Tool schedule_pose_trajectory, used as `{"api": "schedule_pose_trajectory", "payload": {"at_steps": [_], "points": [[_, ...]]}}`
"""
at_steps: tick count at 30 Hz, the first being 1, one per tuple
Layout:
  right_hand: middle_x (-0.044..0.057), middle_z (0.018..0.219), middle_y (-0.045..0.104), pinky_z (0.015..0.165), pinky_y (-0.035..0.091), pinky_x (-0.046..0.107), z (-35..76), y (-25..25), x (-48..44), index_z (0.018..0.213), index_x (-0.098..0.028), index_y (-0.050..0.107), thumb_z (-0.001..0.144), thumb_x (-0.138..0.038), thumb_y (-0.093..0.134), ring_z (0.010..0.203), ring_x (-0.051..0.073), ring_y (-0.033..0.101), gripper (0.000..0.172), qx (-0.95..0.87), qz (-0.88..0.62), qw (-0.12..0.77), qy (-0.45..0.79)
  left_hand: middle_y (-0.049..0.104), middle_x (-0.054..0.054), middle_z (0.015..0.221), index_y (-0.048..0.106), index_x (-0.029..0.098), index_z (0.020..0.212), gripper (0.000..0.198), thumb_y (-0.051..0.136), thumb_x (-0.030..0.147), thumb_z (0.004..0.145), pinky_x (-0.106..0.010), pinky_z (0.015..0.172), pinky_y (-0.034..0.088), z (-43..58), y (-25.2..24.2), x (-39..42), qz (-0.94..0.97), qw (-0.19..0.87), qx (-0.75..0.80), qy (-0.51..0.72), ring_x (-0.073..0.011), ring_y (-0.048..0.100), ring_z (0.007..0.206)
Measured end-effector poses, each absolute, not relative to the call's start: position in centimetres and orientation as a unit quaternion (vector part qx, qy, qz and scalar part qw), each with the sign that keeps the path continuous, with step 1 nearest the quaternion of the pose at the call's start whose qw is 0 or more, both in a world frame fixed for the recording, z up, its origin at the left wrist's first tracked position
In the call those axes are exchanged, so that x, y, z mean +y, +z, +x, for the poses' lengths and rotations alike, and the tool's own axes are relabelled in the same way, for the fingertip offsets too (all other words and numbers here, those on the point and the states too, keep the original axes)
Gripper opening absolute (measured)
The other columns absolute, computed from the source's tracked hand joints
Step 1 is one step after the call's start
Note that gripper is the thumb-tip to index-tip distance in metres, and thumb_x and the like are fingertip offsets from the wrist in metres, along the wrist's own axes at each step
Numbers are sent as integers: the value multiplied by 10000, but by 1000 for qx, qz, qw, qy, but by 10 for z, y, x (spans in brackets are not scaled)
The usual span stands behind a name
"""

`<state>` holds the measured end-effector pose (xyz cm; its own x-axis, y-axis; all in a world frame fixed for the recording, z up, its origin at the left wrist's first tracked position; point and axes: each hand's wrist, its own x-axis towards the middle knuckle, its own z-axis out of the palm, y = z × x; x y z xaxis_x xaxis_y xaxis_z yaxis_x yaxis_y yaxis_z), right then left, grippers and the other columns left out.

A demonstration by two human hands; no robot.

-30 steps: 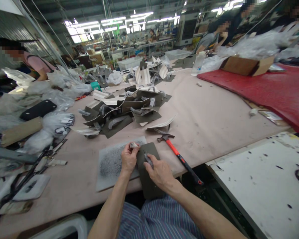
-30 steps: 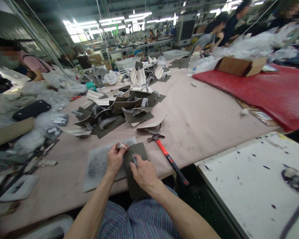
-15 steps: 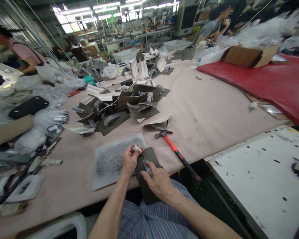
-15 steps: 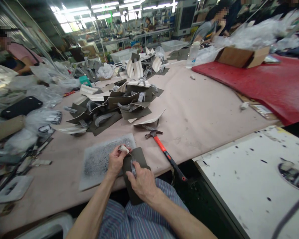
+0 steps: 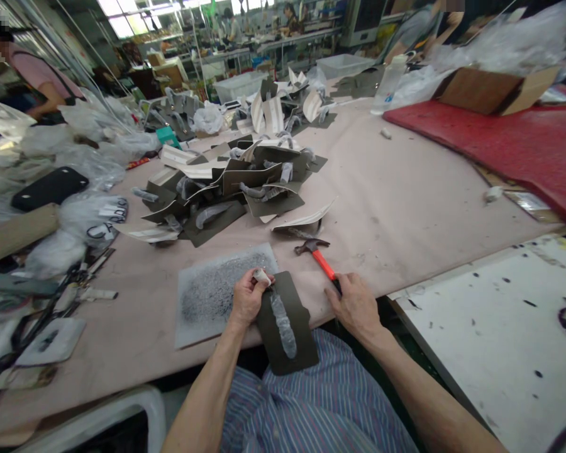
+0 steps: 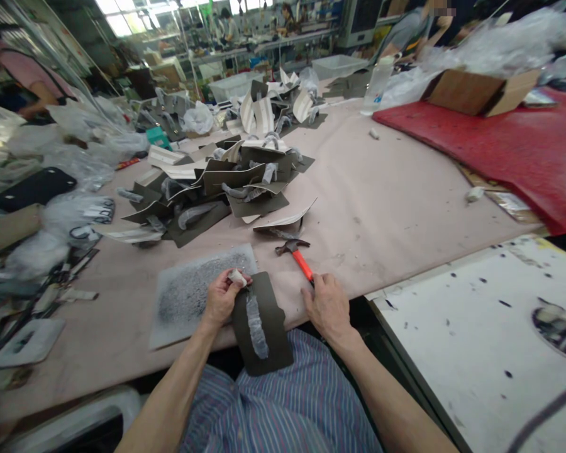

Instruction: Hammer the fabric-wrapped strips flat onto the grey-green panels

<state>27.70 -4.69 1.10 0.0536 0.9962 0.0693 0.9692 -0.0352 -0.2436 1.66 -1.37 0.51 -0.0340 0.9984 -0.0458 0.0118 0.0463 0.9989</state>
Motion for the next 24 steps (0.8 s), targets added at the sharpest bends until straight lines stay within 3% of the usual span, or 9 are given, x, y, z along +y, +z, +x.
{"api": "schedule_pose_trajectory", "payload": {"at_steps": [4, 8, 10, 13, 14, 17, 19, 24], "points": [[106, 978, 555, 729, 374, 309, 291, 12, -37, 1127, -146, 599, 885, -270, 599, 868, 239, 537, 272, -655, -737, 95, 140, 752, -59, 908, 598, 175, 1061, 244, 629, 314, 863, -345, 851, 551, 18, 3, -17, 537, 441, 541, 472, -210, 725, 872], [18, 751, 509, 628, 348, 259, 293, 25, -18, 883, -162, 565, 748, -105, 601, 681, 158, 492, 151, -463, -707, 219, 487, 746, -43, 962, 614, 214, 1065, 186, 578, 228, 884, -307, 824, 536, 22, 4, -30, 643, 313, 549, 433, -189, 704, 877], [-14, 672, 486, 566, 364, 243, 288, 30, -8, 835, -172, 530, 729, -113, 575, 576, 129, 461, 129, -382, -644, 240, 618, 742, -40, 993, 613, 226, 1075, 194, 556, 209, 891, -297, 817, 531, 24, 5, -34, 676, 284, 537, 417, -181, 698, 875], [-44, 619, 446, 462, 354, 216, 273, 36, 0, 817, -181, 489, 813, -217, 508, 452, 93, 383, 41, -346, -593, 245, 685, 739, -37, 986, 613, 223, 1064, 182, 547, 209, 894, -292, 816, 526, 24, 4, -35, 680, 285, 530, 419, -178, 693, 878], [-58, 598, 413, 426, 325, 204, 267, 40, 0, 798, -188, 462, 847, -255, 481, 419, 81, 338, 86, -335, -585, 251, 694, 739, -35, 968, 610, 218, 1061, 180, 552, 210, 890, -293, 819, 525, 23, 4, -33, 668, 295, 534, 427, -179, 691, 879], [-87, 586, 354, 372, 237, 180, 251, 61, -6, 787, -208, 403, 926, -367, 420, 376, 59, 252, 212, -325, -576, 279, 696, 735, -32, 910, 605, 206, 1058, 183, 558, 208, 881, -298, 827, 519, 22, 5, -29, 630, 326, 544, 448, -185, 686, 877], [-76, 602, 396, 374, 245, 182, 247, 82, -16, 812, -209, 419, 951, -436, 400, 381, 63, 299, 267, -387, -570, 309, 656, 733, -40, 912, 618, 207, 1061, 193, 556, 209, 879, -302, 820, 515, 22, 6, -29, 636, 331, 542, 439, -191, 683, 865], [3, 610, 510, 497, 320, 255, 254, 115, -42, 812, -202, 459, 997, -500, 297, 502, 133, 472, 386, -708, -560, 320, 286, 735, -50, 966, 660, 234, 1068, 222, 575, 216, 864, -319, 830, 500, 25, 7, -35, 643, 326, 541, 432, -212, 679, 885]]}}
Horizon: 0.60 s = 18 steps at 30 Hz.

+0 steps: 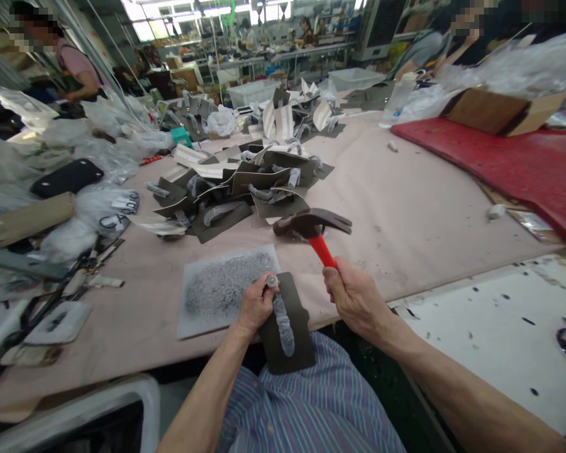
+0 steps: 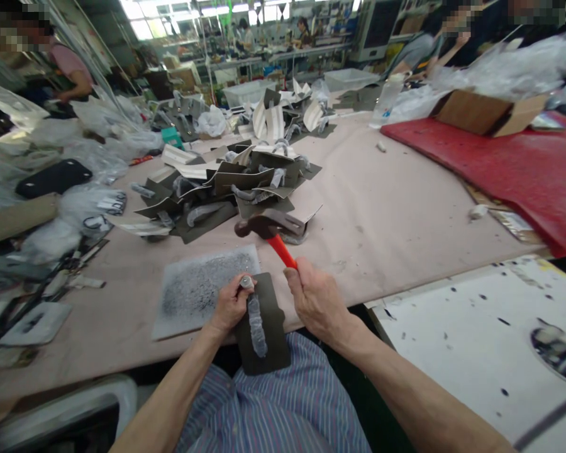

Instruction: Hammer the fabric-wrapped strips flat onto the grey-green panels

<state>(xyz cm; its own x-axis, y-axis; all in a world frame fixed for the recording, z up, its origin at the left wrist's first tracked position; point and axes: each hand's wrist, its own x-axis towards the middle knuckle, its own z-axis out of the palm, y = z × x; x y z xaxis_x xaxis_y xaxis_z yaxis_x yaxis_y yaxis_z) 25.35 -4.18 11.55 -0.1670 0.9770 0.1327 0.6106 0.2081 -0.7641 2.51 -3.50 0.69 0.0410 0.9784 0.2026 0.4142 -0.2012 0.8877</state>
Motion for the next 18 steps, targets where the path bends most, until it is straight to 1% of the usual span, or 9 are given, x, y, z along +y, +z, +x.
{"api": "schedule_pose_trajectory", "payload": {"at_steps": [2, 4, 6, 8, 11, 12, 14, 17, 18], "points": [[15, 594, 513, 505, 256, 285, 258, 115, -48, 822, -197, 475, 1010, -447, 280, 484, 141, 433, 369, -782, -544, 239, 188, 734, -41, 932, 670, 239, 1057, 222, 589, 212, 852, -311, 809, 497, 25, 5, -36, 636, 335, 541, 436, -206, 677, 850], [14, 581, 517, 505, 192, 307, 262, 117, -50, 828, -196, 490, 1012, -396, 307, 454, 139, 384, 328, -829, -517, 136, 161, 727, -37, 872, 682, 234, 1028, 203, 594, 209, 847, -303, 766, 493, 24, 2, -35, 642, 331, 544, 426, -200, 668, 782], [6, 572, 513, 507, 162, 317, 264, 129, -49, 817, -204, 481, 1014, -384, 332, 441, 136, 356, 306, -847, -500, 100, 153, 727, -41, 866, 682, 229, 1020, 196, 583, 207, 852, -305, 757, 491, 23, 0, -34, 648, 326, 544, 421, -203, 669, 781], [-4, 569, 493, 503, 186, 304, 261, 147, -48, 802, -218, 445, 1023, -408, 319, 445, 134, 361, 317, -833, -504, 179, 144, 735, -48, 920, 670, 232, 1056, 220, 568, 206, 862, -313, 793, 495, 22, -1, -33, 648, 329, 539, 426, -210, 680, 846], [-10, 584, 468, 511, 274, 277, 253, 161, -52, 818, -236, 394, 1037, -454, 235, 472, 140, 403, 347, -745, -545, 361, 135, 738, -49, 961, 655, 238, 1098, 248, 559, 208, 872, -317, 837, 495, 22, 0, -33, 651, 328, 532, 431, -209, 686, 888], [-5, 587, 470, 513, 287, 276, 250, 159, -54, 820, -238, 389, 1035, -462, 210, 478, 143, 414, 359, -730, -552, 380, 136, 738, -49, 959, 656, 239, 1100, 249, 559, 209, 873, -315, 838, 494, 23, 0, -33, 652, 325, 532, 431, -208, 685, 885], [8, 566, 475, 494, 251, 288, 248, 146, -59, 798, -233, 400, 1026, -448, 203, 458, 148, 397, 371, -763, -546, 314, 143, 734, -45, 929, 665, 239, 1091, 247, 568, 207, 865, -309, 816, 495, 23, 0, -33, 651, 323, 536, 430, -208, 681, 857], [24, 576, 533, 499, 173, 307, 254, 123, -60, 808, -210, 468, 1015, -395, 304, 442, 146, 392, 323, -838, -510, 107, 160, 719, -32, 840, 691, 241, 1057, 232, 573, 205, 860, -300, 767, 492, 23, 0, -33, 649, 330, 541, 422, -202, 664, 775], [26, 598, 555, 508, 171, 309, 258, 118, -58, 839, -203, 491, 1015, -383, 334, 455, 147, 411, 297, -840, -512, 71, 163, 716, -30, 829, 697, 241, 1045, 226, 574, 207, 860, -300, 764, 490, 23, 0, -33, 649, 331, 541, 420, -200, 660, 761]]}}
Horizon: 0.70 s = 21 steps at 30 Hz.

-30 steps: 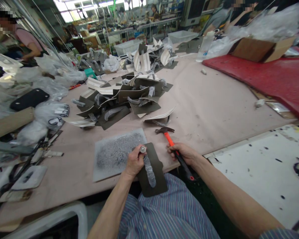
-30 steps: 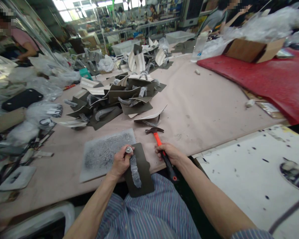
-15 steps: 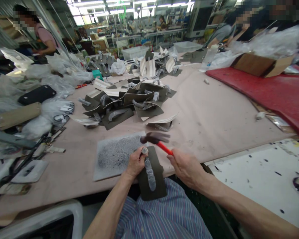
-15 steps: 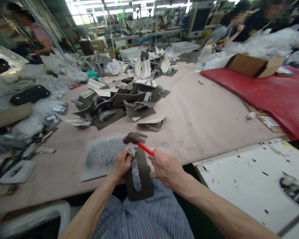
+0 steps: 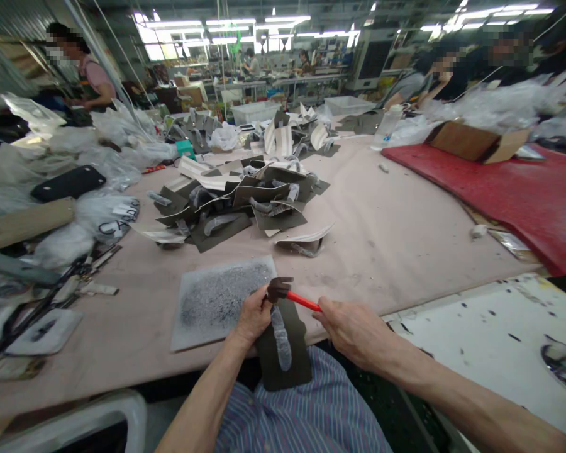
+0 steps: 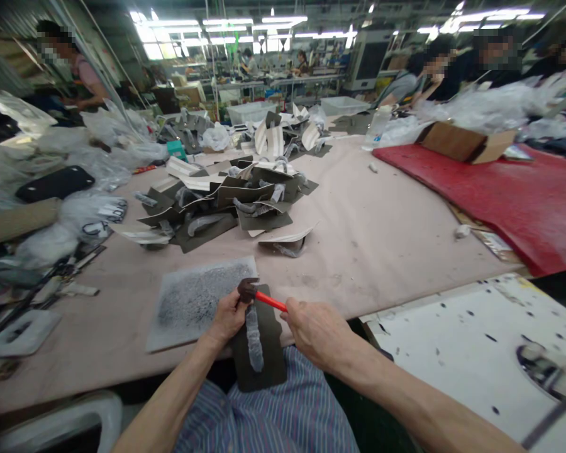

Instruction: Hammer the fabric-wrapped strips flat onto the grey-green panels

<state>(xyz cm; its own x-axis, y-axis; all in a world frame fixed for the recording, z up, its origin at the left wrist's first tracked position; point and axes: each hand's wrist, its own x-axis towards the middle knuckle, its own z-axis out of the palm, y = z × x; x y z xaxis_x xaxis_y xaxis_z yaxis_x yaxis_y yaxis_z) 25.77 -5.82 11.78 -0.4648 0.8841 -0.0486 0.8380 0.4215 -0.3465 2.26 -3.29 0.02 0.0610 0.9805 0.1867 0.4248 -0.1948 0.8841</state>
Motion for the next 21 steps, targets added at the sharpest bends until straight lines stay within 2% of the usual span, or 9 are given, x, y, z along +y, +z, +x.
{"api": "schedule_pose_trajectory", "payload": {"at_steps": [2, 7, 9, 11, 14, 16, 17, 21], "points": [[29, 641, 583, 525, 208, 300, 266, 109, -53, 890, -192, 518, 1019, -374, 358, 507, 152, 468, 274, -824, -534, 58, 181, 724, -36, 866, 695, 242, 1055, 231, 575, 214, 860, -305, 786, 492, 23, 1, -33, 644, 333, 541, 427, -203, 666, 790], [30, 669, 589, 578, 346, 262, 288, 63, -32, 858, -170, 549, 1023, -348, 303, 603, 156, 543, 346, -733, -614, 63, 286, 732, -34, 907, 684, 243, 1024, 209, 592, 218, 837, -296, 801, 495, 23, 5, -33, 630, 352, 533, 441, -204, 676, 846], [58, 713, 606, 602, 377, 275, 292, 42, -26, 894, -149, 574, 1016, -335, 315, 631, 173, 555, 341, -713, -648, 37, 265, 728, -30, 896, 677, 238, 1011, 190, 592, 224, 842, -291, 788, 495, 23, 5, -33, 635, 346, 534, 437, -198, 673, 831], [115, 838, 626, 650, 408, 309, 290, 30, -26, 980, -121, 590, 999, -315, 357, 710, 205, 575, 304, -719, -666, 36, 195, 726, -26, 895, 670, 230, 1003, 173, 594, 230, 847, -286, 786, 497, 23, 5, -33, 636, 344, 533, 441, -191, 670, 825], [170, 1067, 601, 819, 448, 378, 266, 38, -40, 1136, -108, 571, 978, -285, 407, 946, 264, 578, 288, -757, -632, 126, 108, 724, -19, 889, 669, 219, 972, 146, 605, 232, 841, -277, 786, 500, 23, 6, -33, 628, 351, 531, 447, -180, 667, 817], [152, 1136, 592, 915, 445, 383, 241, 51, -57, 1246, -126, 520, 972, -309, 445, 1055, 265, 560, 338, -779, -580, 196, 135, 725, -17, 874, 675, 212, 952, 134, 618, 238, 834, -272, 774, 504, 23, 7, -33, 620, 358, 536, 448, -173, 665, 801], [135, 1143, 598, 920, 453, 368, 227, 56, -66, 1284, -142, 496, 965, -333, 474, 1055, 253, 571, 372, -787, -555, 205, 175, 727, -17, 868, 678, 208, 941, 130, 631, 244, 826, -272, 766, 508, 24, 7, -32, 612, 364, 539, 450, -172, 666, 793], [126, 1047, 645, 775, 494, 343, 182, 57, -97, 1269, -139, 524, 963, -289, 455, 885, 247, 648, 347, -812, -519, 78, 256, 739, -28, 859, 667, 183, 931, 223, 733, 282, 743, -280, 761, 535, 27, 7, -27, 518, 423, 549, 502, -174, 688, 786]]}}
